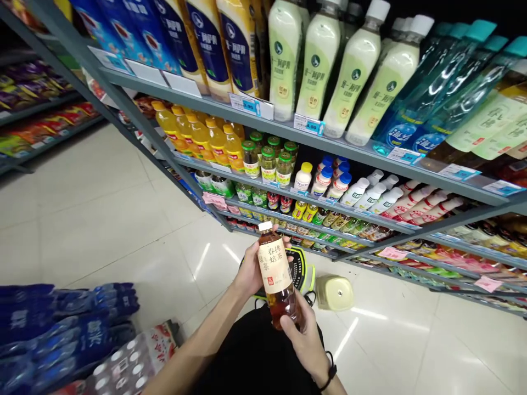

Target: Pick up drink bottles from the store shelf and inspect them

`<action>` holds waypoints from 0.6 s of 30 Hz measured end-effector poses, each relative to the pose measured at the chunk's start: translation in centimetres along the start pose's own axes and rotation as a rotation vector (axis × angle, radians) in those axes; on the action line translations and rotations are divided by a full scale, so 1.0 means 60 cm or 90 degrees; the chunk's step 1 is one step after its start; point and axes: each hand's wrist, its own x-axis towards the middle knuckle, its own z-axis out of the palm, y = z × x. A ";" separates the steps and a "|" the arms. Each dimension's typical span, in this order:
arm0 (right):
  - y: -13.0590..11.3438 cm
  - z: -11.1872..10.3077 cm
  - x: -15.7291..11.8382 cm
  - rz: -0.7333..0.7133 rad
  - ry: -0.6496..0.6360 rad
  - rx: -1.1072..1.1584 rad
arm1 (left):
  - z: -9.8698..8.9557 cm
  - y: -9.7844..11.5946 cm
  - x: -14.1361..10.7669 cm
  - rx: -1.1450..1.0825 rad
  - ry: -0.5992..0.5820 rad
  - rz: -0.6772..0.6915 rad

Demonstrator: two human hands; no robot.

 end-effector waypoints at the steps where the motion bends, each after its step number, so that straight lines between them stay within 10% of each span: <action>1: 0.000 -0.001 -0.003 -0.016 0.008 -0.029 | -0.002 0.004 -0.003 -0.006 -0.001 -0.003; 18: -0.007 0.040 -0.016 -0.068 -0.048 -0.290 | -0.036 0.028 -0.052 -0.153 0.035 0.010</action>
